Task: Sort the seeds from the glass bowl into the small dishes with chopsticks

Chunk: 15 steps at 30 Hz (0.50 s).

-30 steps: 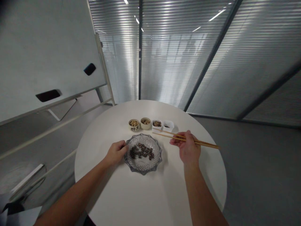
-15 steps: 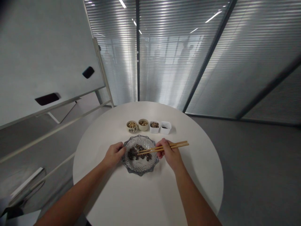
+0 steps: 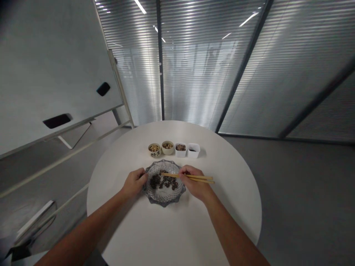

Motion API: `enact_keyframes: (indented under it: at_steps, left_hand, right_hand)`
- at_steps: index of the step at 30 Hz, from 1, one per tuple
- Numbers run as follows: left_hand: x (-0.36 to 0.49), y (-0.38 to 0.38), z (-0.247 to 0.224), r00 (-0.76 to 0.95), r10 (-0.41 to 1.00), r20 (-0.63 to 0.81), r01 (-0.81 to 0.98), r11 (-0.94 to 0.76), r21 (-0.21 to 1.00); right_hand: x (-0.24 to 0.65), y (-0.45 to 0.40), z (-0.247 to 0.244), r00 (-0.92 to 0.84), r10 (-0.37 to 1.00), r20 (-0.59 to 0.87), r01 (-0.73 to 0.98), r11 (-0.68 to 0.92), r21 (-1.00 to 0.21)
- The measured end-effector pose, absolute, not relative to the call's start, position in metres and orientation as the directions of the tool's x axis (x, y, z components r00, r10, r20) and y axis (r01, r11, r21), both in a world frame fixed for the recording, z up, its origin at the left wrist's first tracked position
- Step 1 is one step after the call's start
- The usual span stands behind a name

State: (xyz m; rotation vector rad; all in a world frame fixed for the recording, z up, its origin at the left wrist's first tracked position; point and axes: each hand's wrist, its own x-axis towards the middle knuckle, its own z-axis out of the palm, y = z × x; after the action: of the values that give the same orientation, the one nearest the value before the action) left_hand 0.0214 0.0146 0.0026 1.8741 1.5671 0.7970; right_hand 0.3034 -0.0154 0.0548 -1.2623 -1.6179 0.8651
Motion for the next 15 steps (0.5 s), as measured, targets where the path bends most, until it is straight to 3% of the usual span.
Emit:
enact_keyframes:
  at_steps: [15]
  left_hand:
    - [0.024,0.029,0.01,0.227,0.972,0.059,0.666,-0.199,0.719]
  right_hand:
    - [0.322,-0.032,0.023,0.083,0.979,0.184,0.037,0.181,-0.983]
